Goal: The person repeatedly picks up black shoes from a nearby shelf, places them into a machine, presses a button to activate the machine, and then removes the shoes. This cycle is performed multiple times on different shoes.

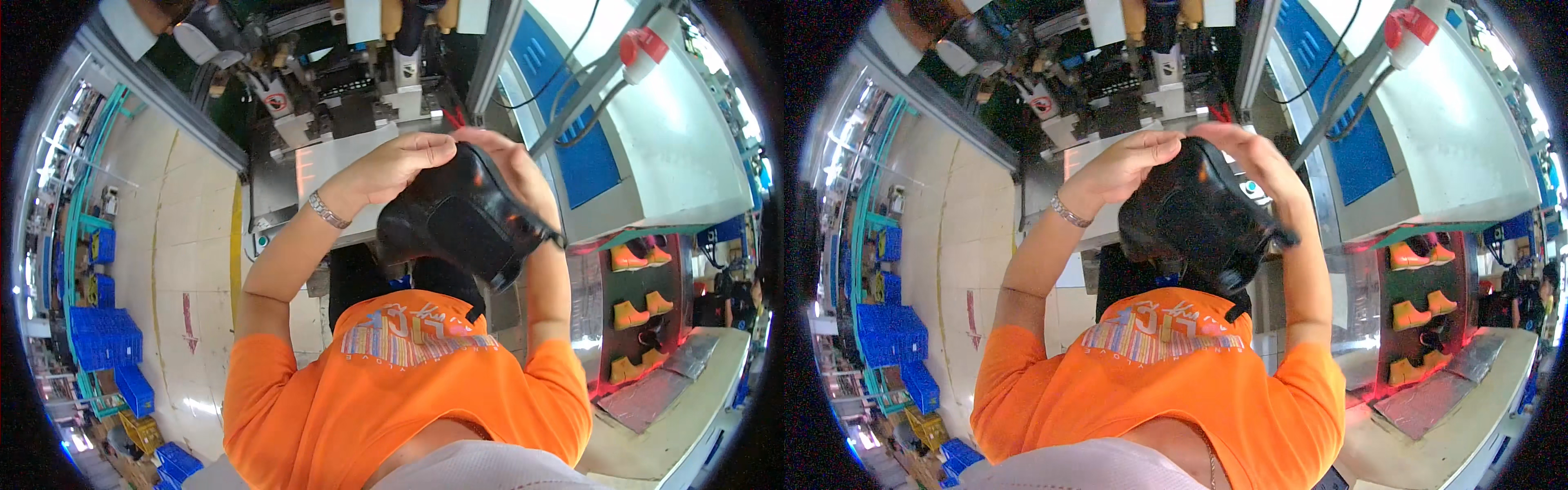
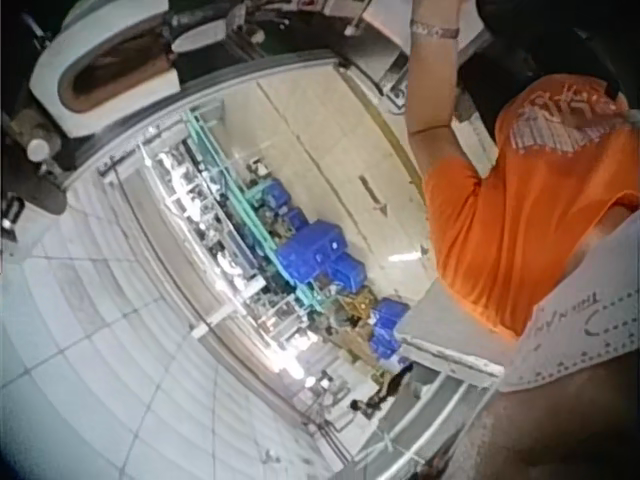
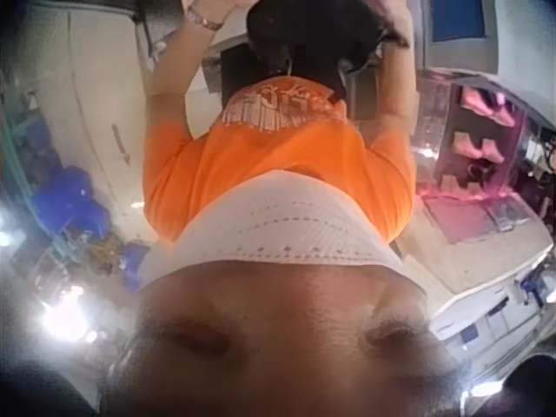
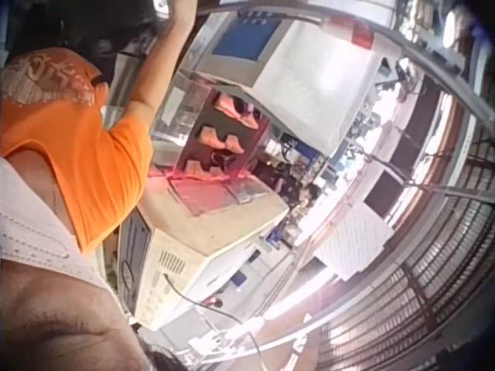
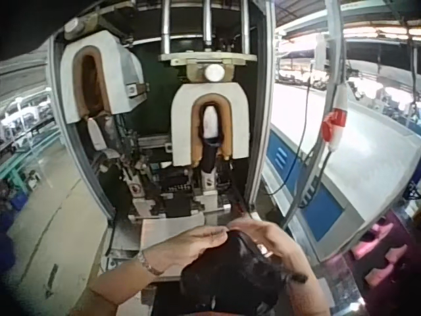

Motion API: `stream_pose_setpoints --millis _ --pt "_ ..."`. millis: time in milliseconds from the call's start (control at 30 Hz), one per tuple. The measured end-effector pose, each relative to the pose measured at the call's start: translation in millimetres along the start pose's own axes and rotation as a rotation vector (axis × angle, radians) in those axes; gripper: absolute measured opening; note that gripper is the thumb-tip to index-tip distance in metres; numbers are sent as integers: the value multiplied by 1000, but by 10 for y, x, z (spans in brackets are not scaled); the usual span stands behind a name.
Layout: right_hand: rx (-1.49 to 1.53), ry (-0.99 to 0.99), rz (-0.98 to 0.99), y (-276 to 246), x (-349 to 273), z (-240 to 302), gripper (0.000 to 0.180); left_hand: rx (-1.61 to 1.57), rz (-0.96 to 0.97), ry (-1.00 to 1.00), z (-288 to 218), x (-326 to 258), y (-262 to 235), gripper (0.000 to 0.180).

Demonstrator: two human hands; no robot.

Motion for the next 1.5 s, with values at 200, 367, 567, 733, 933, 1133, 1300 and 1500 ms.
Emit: stream_pose_setpoints --millis 200,367,567,733,933,1133,1300,1500 --pt "23 328 558 351 616 -48 47 517 38 -238 -503 -754 -326 31" --pt "49 547 933 755 804 -144 43 441 133 -331 -773 -1272 -326 34" --pt "419 183 548 1252 1131 34 30 112 38 143 -837 -1579 -390 47" --pt "62 157 554 1108 1604 166 21 436 -327 170 -1225 -1957 -824 25" --pt "-179 -204 63 1331 2649 319 17 849 -788 864 -1908 -1801 -1022 13" --pt "-7 -522 -285 1716 3313 222 10 919 -965 1476 -2279 -1504 -1344 13" --pt "48 -495 -343 1699 3515 85 9 795 -1001 1366 -2304 -1458 -1668 17" --pt "148 -373 -339 1624 3709 75 8 505 -809 1189 -2419 -1446 -1825 17"
Point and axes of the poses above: each hand's wrist, its own x-axis towards the middle knuckle, its own y-axis out of the palm, z = x × y, the point moved 2 cm from there along x, towards the middle knuckle, and after that the axes turned 7 degrees about -x, right-handed, at the moved point
